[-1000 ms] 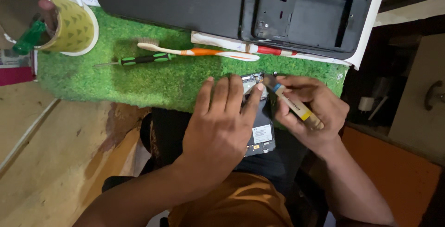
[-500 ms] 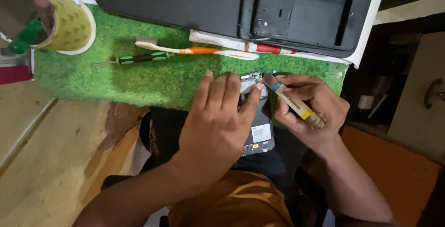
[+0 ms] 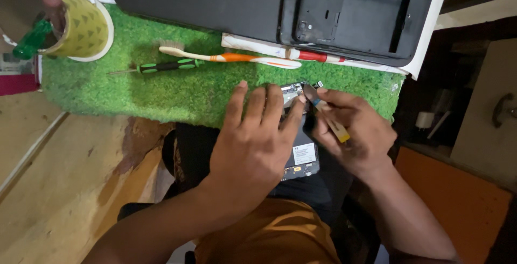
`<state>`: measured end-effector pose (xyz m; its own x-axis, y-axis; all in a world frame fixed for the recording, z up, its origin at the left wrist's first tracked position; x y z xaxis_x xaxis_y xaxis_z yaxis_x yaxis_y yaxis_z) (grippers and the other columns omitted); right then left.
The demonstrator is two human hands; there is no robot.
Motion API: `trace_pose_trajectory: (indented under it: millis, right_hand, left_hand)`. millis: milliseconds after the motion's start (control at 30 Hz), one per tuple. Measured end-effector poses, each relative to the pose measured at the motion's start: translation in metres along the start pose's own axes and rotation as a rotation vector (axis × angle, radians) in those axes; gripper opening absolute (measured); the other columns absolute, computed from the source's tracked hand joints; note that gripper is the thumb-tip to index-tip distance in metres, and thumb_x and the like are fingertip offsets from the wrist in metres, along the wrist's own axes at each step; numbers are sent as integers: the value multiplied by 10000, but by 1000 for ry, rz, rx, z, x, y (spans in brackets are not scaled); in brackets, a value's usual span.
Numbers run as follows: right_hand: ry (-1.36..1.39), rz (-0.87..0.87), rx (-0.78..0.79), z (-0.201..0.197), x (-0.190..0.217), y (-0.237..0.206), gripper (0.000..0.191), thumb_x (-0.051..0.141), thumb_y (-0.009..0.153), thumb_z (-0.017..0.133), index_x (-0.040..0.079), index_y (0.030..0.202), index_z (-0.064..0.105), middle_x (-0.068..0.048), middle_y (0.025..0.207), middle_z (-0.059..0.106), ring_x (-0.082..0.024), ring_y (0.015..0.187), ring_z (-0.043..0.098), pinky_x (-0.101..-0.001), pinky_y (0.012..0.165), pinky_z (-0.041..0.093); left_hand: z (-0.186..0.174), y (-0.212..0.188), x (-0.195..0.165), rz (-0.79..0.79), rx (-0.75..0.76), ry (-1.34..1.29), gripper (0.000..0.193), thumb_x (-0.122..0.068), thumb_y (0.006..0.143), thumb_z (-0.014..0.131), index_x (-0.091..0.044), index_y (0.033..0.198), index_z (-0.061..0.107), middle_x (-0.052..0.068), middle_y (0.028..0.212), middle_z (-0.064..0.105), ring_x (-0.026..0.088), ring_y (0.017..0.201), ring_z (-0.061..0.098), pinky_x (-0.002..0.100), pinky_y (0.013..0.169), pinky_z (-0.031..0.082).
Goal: The person applies adhesive from a glue tube along the edges of an opened smartphone frame, then presses the back cover onto the frame and presses the seams to seal the phone shut. They hold the phone with one hand while applying glue with the other, then press around the cover edges.
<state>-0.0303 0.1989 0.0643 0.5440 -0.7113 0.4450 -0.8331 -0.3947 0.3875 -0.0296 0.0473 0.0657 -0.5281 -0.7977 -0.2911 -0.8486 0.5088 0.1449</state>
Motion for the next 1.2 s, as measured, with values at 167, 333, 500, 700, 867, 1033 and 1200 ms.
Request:
trace_pose_trajectory:
  millis: [167,333,500,700,867,1033,1200]
  right_hand:
    - [-11,-39,-6,-2,4,0,246,-4,846,856,-11,957,637,-169,1083,732,-258,1004,770,-311,817,629]
    - [-56,-34,-1,0,6,1,243,5,838,864,-18,950,649,-178,1076,736,-265,984,766,-320,798,621]
    - [33,-44,-31,-1,5,2,229,4,848,854,-13,941,645,-176,1062,722,-264,990,770,-322,823,643]
    - [15,-10,11,0,1,-1,248,26,822,862,-21,931,645,-187,1048,727,-262,938,764,-311,761,618]
    - [38,-15,10,0,0,-2,262,22,840,861,-19,956,630,-192,1077,723,-283,982,766,-329,815,630]
    - [76,41,-44,-3,-4,-3,233,1,858,837,-18,946,622,-201,1075,721,-297,1042,770,-338,848,636]
    - [132,102,-92,-8,-10,-4,223,-10,881,808,-39,949,598,-229,1109,718,-281,1057,764,-329,848,627]
  left_hand:
    - [1,1,0,6,15,10,475,-229,918,549,-77,1357,649,214,1256,598,333,1173,570,514,1141,342]
    - [1,0,-1,-8,25,24,495,-252,915,558,-67,1368,635,203,1267,598,329,1190,576,505,1152,335]
    - [2,-1,0,-2,30,4,484,-236,922,557,-69,1371,626,212,1268,597,334,1181,579,513,1149,338]
    - [2,0,0,14,8,-33,481,-226,924,554,-48,1364,627,235,1282,598,342,1188,579,527,1139,346]
    - [2,0,-1,6,15,-16,475,-224,934,554,-48,1368,633,232,1284,595,341,1195,577,525,1148,346]
    - [1,-1,-1,-5,15,-7,485,-233,923,556,-57,1367,640,222,1277,598,338,1194,576,516,1149,346]
    - [1,-1,0,3,18,-14,478,-234,931,550,-54,1364,643,222,1283,600,333,1195,575,513,1150,340]
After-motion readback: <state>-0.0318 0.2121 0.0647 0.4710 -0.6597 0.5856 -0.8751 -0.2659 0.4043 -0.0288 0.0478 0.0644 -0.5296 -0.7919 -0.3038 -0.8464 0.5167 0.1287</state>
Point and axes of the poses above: each hand's wrist, its own y-axis towards the middle knuckle, its own z-axis out of the palm, x = y × z, the point moved 7 cm from there along y, towards the middle knuckle
